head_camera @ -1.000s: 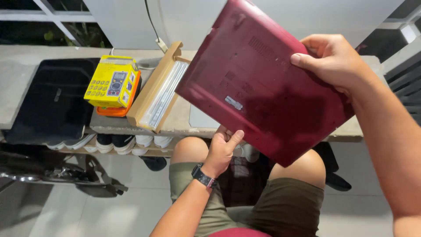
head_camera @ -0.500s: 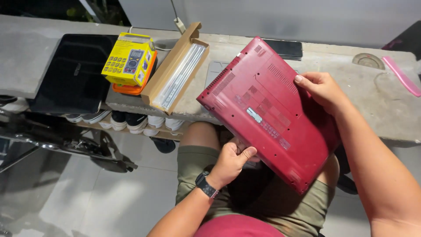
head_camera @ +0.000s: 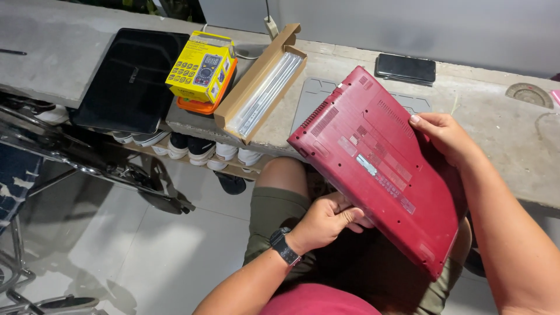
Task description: Unboxing a replacement electronic component and preparing a laptop for repair at a workbench.
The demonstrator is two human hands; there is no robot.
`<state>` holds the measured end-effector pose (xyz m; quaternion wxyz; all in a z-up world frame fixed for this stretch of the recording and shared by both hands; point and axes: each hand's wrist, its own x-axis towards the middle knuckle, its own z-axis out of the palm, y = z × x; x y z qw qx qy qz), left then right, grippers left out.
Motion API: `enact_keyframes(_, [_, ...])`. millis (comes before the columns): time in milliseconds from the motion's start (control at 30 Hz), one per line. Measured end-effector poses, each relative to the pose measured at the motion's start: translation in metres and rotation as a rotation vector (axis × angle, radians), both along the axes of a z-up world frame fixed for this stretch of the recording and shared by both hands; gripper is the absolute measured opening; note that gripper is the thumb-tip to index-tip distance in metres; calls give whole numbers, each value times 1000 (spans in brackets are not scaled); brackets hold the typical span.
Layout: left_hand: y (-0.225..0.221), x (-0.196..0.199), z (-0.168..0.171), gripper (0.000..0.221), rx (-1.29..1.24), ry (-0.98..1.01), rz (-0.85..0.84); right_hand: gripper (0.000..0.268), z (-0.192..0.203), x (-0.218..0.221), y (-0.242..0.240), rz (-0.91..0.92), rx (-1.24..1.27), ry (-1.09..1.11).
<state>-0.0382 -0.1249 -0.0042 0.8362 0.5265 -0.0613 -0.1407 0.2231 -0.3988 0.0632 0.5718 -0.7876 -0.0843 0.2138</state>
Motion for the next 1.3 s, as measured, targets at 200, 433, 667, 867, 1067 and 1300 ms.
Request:
enact_keyframes(200, [-4, -3, -4, 17, -11, -26, -69, 38, 6, 3, -10, 26, -48, -56])
enact_keyframes(433, [-5, -6, -2, 28, 75, -39, -63, 30, 42, -11, -8, -15, -101, -157])
enact_keyframes(667, [-7, -7, -16, 27, 59, -45, -60, 34, 76, -29, 8, -21, -96, -131])
enact_keyframes(867, [-4, -10, -19, 28, 48, -47, -61, 35, 82, -36, 14, -20, -102, -138])
enact_keyframes(1067, [-1, -13, -18, 27, 58, -13, -47, 34, 79, -30, 9, 33, -226, -236])
enact_keyframes(1300, [-5, -20, -57, 36, -43, 162, 27, 30, 72, -34, 18, 31, -220, -301])
